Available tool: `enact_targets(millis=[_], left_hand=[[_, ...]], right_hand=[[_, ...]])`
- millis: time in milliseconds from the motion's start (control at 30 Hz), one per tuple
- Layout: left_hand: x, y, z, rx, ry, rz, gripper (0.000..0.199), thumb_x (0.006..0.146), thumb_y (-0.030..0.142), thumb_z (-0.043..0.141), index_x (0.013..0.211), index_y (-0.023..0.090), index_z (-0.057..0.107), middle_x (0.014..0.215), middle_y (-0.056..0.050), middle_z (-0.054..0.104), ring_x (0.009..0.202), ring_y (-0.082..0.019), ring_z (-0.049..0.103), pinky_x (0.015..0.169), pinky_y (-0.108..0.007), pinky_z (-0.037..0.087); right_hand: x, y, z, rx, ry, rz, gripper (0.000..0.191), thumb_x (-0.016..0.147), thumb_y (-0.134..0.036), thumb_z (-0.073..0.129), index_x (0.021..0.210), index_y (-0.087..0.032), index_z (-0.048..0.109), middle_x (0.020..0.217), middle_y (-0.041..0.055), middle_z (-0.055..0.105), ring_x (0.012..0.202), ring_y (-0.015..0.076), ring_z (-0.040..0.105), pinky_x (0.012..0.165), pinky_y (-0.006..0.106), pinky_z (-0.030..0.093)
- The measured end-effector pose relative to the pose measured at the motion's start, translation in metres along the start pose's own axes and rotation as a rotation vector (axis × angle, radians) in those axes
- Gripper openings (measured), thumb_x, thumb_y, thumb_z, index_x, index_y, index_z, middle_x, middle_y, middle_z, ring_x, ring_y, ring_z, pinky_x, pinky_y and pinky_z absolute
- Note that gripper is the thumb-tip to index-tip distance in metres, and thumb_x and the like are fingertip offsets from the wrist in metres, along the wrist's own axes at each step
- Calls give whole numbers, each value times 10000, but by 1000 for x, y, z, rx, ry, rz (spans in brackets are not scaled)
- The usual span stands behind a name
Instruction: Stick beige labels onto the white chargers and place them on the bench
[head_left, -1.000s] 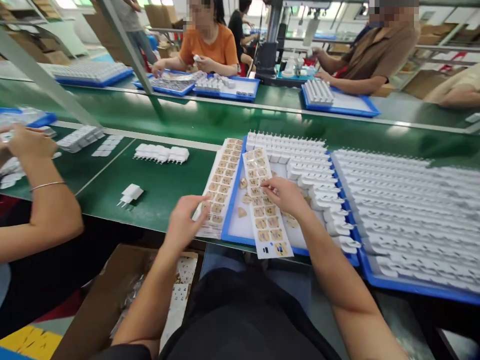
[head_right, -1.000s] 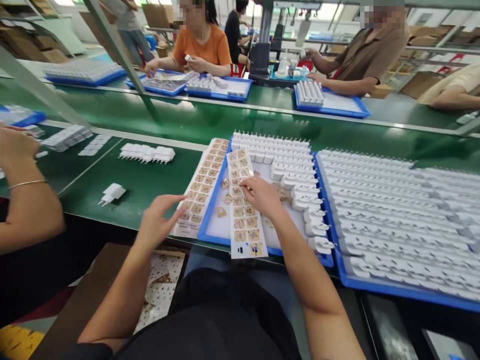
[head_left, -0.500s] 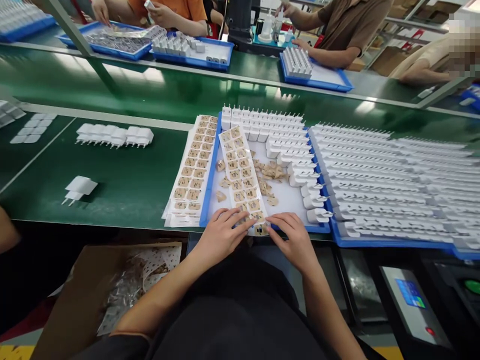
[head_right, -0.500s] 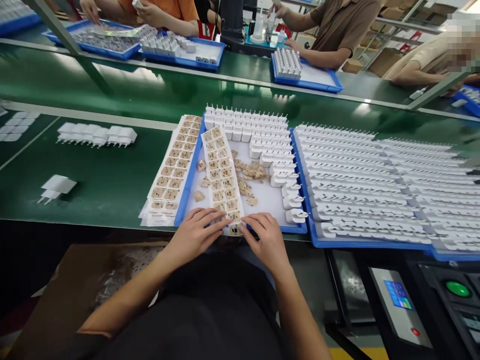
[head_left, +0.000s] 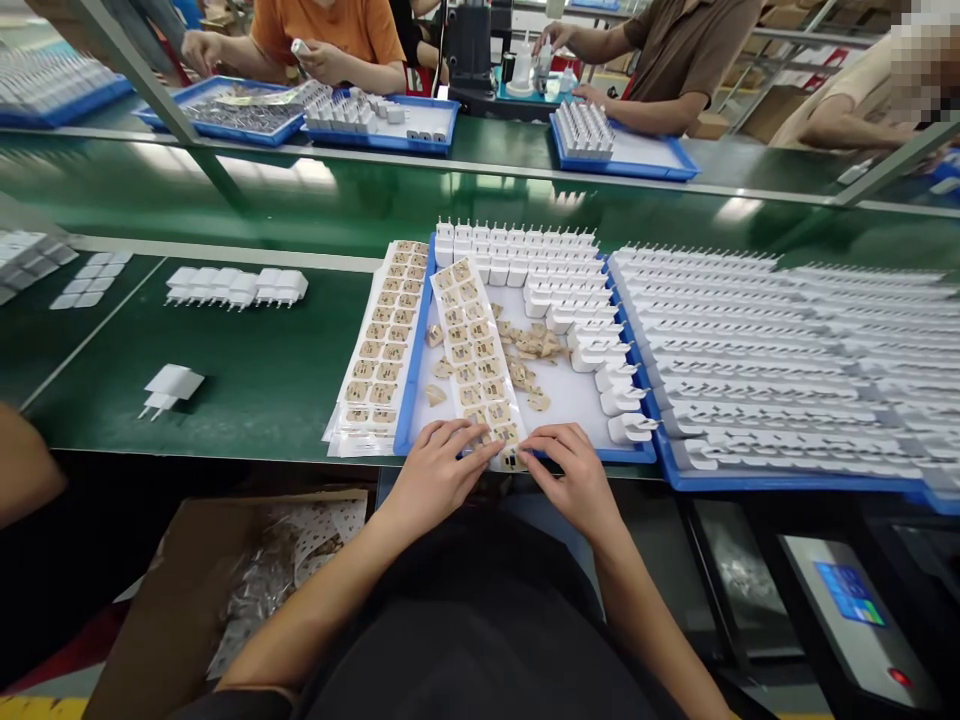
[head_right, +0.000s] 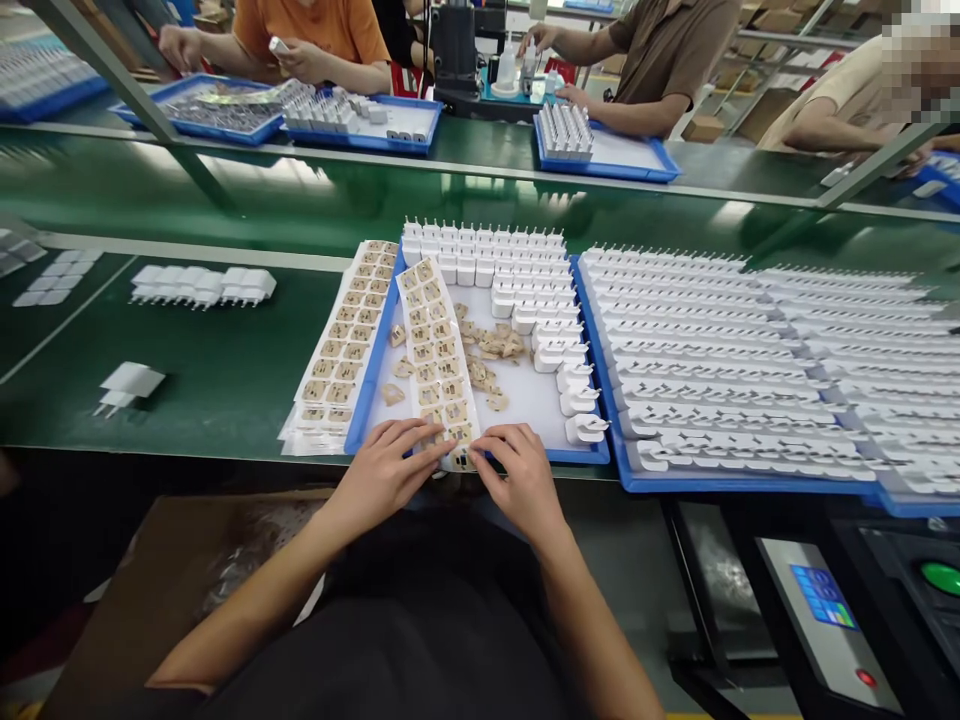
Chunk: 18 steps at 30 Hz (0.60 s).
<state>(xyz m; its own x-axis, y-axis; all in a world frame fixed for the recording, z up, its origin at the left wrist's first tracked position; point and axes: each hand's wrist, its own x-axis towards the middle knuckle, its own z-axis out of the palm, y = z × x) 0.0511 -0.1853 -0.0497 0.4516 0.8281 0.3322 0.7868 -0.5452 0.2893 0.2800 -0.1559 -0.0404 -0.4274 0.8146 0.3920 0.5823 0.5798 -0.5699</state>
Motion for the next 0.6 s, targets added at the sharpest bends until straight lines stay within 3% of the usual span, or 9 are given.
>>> enact_targets(millis=[100, 200, 333, 467, 600], left_hand=[[1, 2, 0, -2, -43, -39, 367, 997, 231, 501, 1343, 306, 600, 1339, -49, 654, 1236, -253, 566, 1022, -445, 437], [2, 1, -3, -13, -101, -71, 383, 997, 261, 501, 1369, 309, 578, 1374, -58, 628, 1281, -271, 534, 1046, -467, 421], [14, -3, -15, -100, -201, -35, 497, 942, 455, 591, 1413, 310, 530, 1437, -88, 570, 1308, -314, 503, 1059, -509, 418], [63, 11, -24, -176, -93, 67, 530, 911, 510, 615, 1370, 250, 561, 1380, -132, 596, 1237, -311, 546, 1019, -495, 456], [135, 50, -4, -101, -10, 484, 459, 933, 291, 615, 1383, 244, 543, 1496, -129, 505, 1384, -318, 450, 1127, -504, 379]], right_hand=[[-1, -1, -2, 68, 36, -30, 89, 933, -148, 626, 947, -216, 682, 927, 66, 678, 898, 230, 596, 817, 410, 490], [-6, 0, -12, 282, 101, -24, 100, 925, -147, 626, 952, -233, 669, 925, 55, 656, 894, 217, 607, 797, 383, 506], [-23, 3, -30, 508, 148, 43, 85, 922, -168, 626, 929, -239, 673, 901, 56, 643, 872, 213, 627, 768, 372, 525], [-42, -2, -40, 640, 70, 51, 57, 911, -195, 648, 924, -237, 684, 855, 54, 674, 810, 209, 646, 721, 363, 537], [-52, -11, -42, 681, 92, 21, 51, 910, -205, 639, 929, -236, 675, 830, 48, 687, 784, 205, 643, 719, 362, 532]])
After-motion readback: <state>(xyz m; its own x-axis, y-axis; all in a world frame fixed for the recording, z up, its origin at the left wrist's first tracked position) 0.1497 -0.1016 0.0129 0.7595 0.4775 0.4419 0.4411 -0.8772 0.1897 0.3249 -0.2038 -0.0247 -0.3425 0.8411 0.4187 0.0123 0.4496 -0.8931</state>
